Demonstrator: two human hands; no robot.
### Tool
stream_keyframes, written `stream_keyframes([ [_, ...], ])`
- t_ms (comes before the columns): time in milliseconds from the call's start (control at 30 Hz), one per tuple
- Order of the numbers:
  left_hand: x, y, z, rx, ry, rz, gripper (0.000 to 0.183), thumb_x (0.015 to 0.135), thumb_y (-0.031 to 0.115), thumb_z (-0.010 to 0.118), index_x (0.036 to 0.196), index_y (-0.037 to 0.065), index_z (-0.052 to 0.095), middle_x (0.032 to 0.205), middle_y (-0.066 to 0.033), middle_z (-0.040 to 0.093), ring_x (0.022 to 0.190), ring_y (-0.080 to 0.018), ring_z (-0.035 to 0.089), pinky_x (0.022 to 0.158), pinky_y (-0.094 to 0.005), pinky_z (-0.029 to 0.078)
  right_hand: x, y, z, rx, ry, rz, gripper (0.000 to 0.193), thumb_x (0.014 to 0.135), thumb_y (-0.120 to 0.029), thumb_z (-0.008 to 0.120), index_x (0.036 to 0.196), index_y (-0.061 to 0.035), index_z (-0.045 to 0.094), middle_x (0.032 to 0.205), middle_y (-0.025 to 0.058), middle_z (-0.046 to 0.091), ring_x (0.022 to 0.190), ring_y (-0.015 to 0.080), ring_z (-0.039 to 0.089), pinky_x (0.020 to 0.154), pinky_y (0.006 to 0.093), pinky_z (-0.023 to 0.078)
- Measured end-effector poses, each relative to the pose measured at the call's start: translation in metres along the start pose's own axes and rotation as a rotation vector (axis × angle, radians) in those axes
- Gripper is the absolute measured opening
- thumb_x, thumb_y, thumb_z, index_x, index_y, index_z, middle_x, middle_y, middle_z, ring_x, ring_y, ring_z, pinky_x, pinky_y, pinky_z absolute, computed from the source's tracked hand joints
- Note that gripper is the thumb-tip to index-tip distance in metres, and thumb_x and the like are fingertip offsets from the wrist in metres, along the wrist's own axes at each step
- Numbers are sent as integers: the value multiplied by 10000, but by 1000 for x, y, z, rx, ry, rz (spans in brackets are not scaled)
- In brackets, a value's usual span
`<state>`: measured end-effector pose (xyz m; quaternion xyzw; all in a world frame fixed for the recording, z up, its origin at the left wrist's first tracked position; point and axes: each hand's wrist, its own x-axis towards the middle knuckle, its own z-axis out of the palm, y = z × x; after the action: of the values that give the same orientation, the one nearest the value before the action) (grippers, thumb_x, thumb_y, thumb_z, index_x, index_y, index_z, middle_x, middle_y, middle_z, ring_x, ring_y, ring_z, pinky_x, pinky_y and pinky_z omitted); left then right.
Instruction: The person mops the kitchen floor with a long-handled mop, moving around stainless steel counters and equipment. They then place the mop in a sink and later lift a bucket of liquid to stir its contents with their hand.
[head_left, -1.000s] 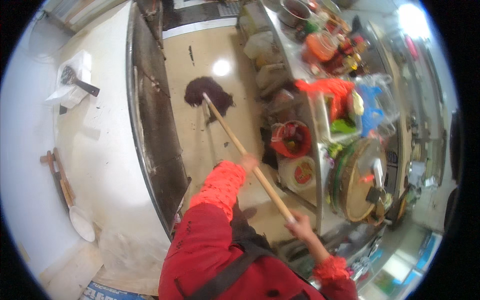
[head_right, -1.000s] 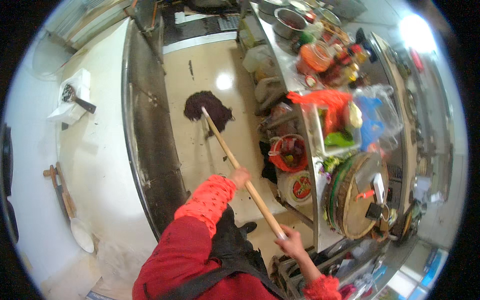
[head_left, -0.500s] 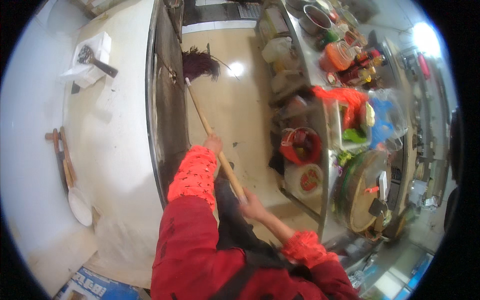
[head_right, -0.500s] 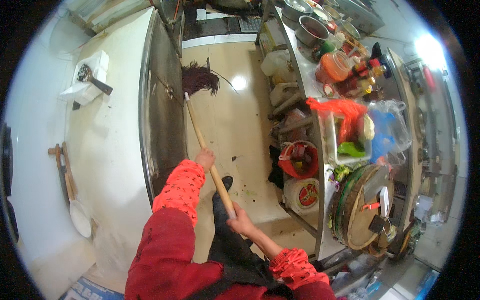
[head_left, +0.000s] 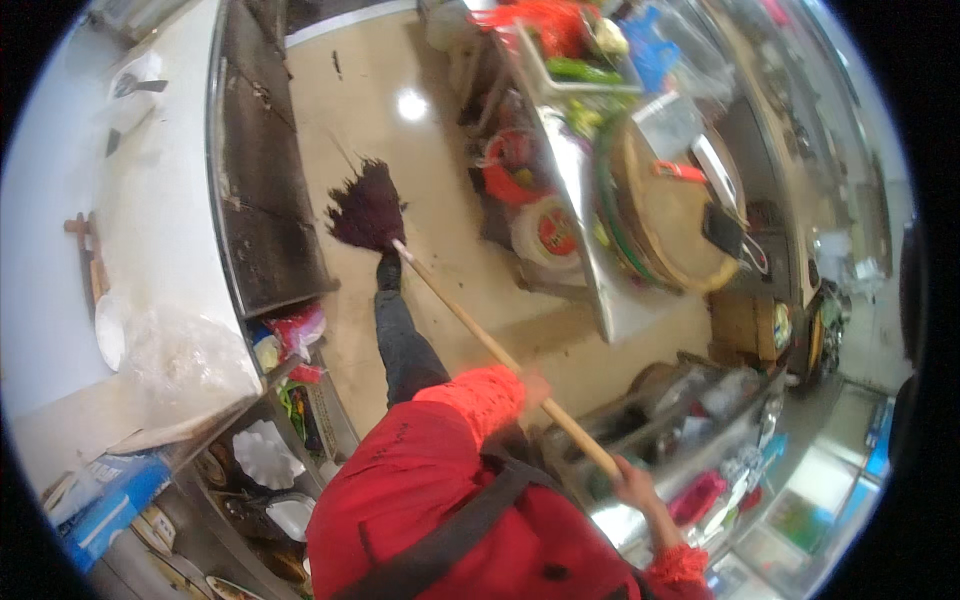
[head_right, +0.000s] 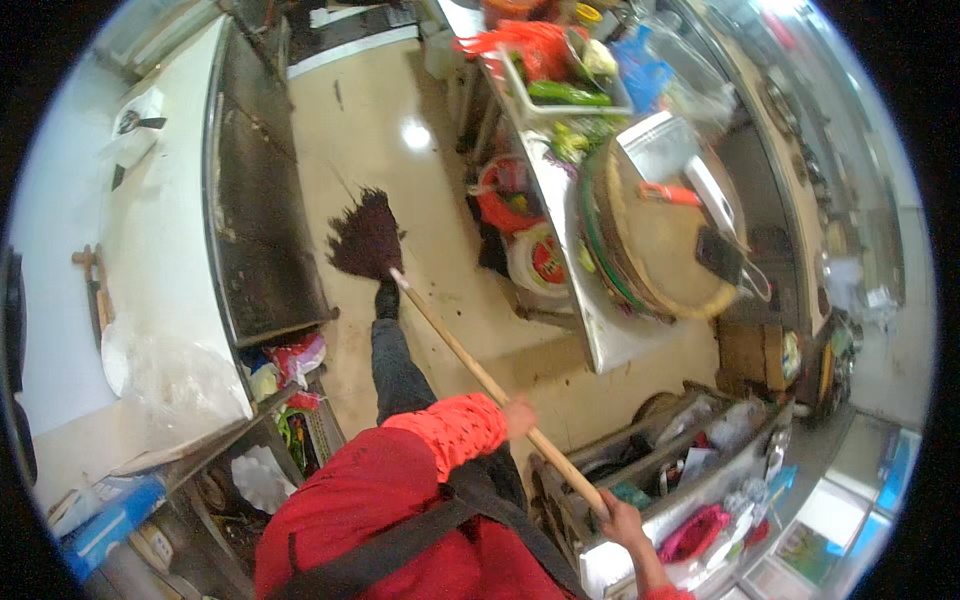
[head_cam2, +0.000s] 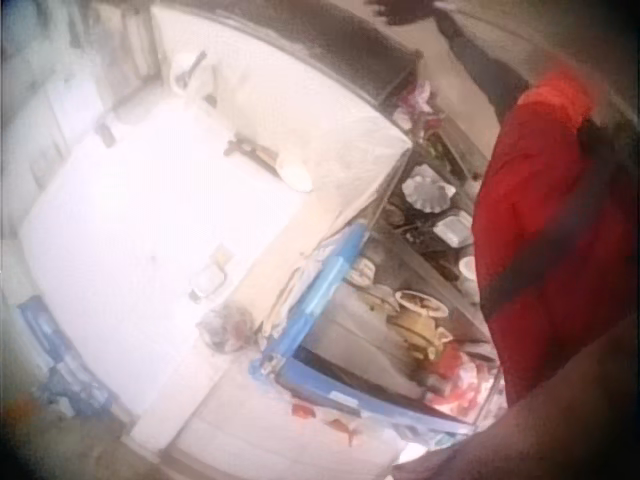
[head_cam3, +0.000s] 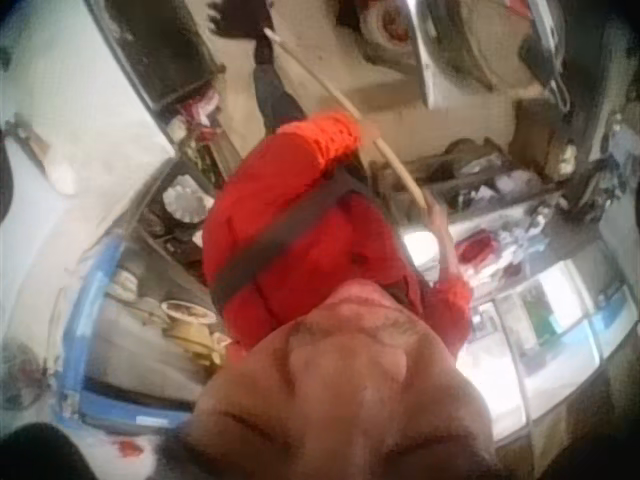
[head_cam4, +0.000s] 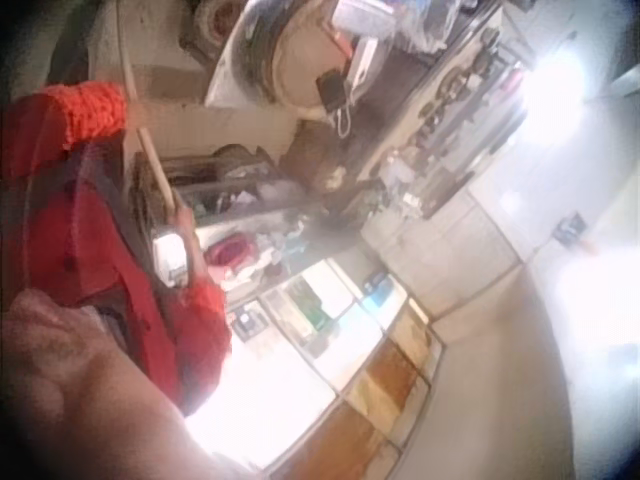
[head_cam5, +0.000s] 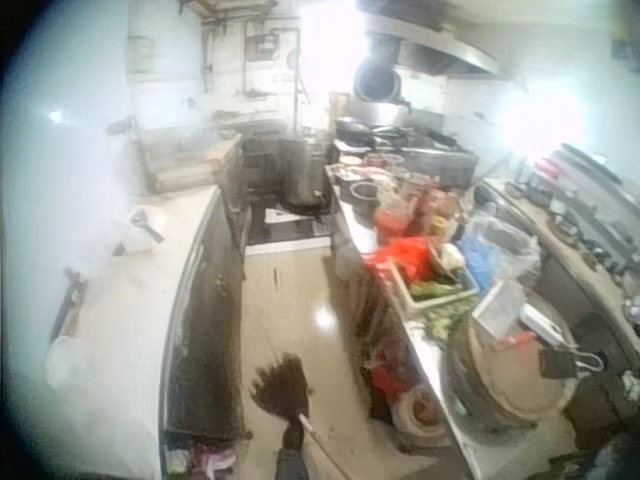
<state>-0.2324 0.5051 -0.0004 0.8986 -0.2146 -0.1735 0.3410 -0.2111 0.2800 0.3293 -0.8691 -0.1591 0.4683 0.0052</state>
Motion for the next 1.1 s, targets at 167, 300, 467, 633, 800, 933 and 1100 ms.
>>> stream_keyframes([
  [167,4,178,19,-315,-243,240,108,620,125,620,687,49,659,734,-155,655,779,-349,643,703,-450,503,-175,48,16,185,31,243,496,680,-138,665,1172,-115,603,960,196,659,904,371,635,779,417,505],
  [300,-3,241,-1,-457,-335,436,158,633,99,617,750,3,662,787,-187,661,802,-376,649,700,-453,528,-242,38,18,179,30,419,464,655,-133,720,1109,-73,640,983,152,676,926,309,651,809,375,502],
  [467,-9,254,-47,-503,-211,449,178,658,139,638,777,10,673,791,-177,665,799,-365,652,700,-449,528,-266,28,-7,195,222,293,419,644,-72,697,1061,-78,663,883,158,673,843,315,669,729,364,517],
  [633,-19,71,-95,-315,-269,-38,126,727,108,612,823,104,694,828,-120,665,802,-296,643,688,-433,525,-83,-27,-6,49,331,21,504,650,-108,638,1153,-127,615,814,182,641,741,390,627,661,442,503],
  [800,-76,-159,-157,-86,-36,-221,201,692,136,671,891,156,696,889,-75,657,946,-289,594,844,-474,470,92,-181,-32,10,413,-211,507,628,-48,628,1134,-85,605,876,160,635,772,370,621,663,437,506],
  [933,-155,-288,-268,196,154,-484,199,692,56,634,889,72,646,1005,-121,599,992,-338,557,861,-436,473,189,-333,-60,-212,389,-427,570,687,-56,627,1240,-47,490,840,169,595,683,354,618,595,445,491],
  [1100,-248,-380,-353,344,507,-728,297,778,100,582,1072,61,597,1171,-138,557,1139,-338,487,988,-426,387,295,-508,-59,-381,495,-689,520,723,-14,618,1209,87,462,829,215,588,649,363,634,518,403,518],
])
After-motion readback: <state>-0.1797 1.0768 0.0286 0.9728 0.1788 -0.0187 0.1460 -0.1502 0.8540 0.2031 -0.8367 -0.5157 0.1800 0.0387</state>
